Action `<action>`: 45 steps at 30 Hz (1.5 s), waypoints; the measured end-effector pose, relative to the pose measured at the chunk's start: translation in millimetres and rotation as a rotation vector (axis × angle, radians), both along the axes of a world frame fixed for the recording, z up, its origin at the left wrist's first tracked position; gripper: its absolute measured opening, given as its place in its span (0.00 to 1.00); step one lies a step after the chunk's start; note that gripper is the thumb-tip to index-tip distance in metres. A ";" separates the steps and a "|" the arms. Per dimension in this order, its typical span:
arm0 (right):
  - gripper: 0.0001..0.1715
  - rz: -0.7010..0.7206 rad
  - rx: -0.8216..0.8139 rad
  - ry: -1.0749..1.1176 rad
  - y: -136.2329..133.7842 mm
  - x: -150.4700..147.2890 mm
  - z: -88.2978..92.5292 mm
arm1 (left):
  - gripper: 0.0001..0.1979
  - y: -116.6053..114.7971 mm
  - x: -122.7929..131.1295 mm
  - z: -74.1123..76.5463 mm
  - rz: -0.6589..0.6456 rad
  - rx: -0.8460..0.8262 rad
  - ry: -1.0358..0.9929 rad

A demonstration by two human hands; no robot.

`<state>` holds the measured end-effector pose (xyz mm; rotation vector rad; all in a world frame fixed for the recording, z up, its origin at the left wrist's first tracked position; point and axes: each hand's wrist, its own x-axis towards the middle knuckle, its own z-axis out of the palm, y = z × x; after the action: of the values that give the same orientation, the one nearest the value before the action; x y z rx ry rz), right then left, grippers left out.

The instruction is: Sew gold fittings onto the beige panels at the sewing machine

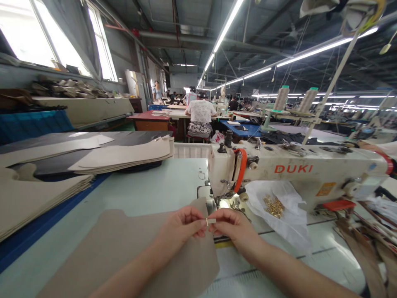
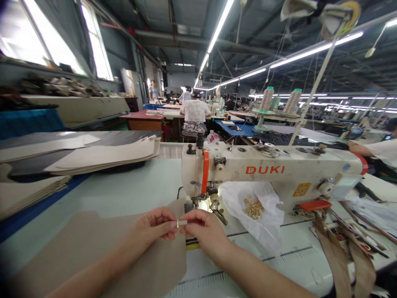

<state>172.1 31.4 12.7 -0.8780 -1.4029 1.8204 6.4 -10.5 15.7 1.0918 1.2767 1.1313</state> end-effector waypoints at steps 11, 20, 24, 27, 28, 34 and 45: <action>0.18 0.013 0.027 0.046 8.3 -9.5 -8.6 | 0.16 -2.9 0.9 4.2 0.071 -0.049 -0.070; 0.18 0.036 0.017 0.082 7.0 -5.8 -17.5 | 0.13 -2.5 3.5 3.9 -0.041 -0.087 -0.077; 0.11 0.048 0.156 0.060 1.7 -5.2 -18.0 | 0.09 -1.4 1.3 0.4 -0.065 -0.039 0.114; 0.07 0.026 0.387 -0.038 -6.7 -2.5 -12.7 | 0.04 -3.7 0.5 -2.5 -0.027 0.098 0.328; 0.09 0.022 0.474 -0.090 -9.0 -1.6 -10.8 | 0.03 -5.2 0.8 -2.7 -0.006 0.140 0.401; 0.10 -0.002 0.687 -0.207 -9.6 0.0 -11.4 | 0.02 -13.2 4.9 1.5 0.038 0.236 0.566; 0.03 -0.057 0.502 -0.018 -3.0 -4.3 -13.8 | 0.02 -11.6 4.4 -5.2 0.079 0.250 0.491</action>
<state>167.8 28.4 -1.1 -0.6615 -1.7209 1.3259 10.8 -22.1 10.4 1.5866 1.5939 1.1425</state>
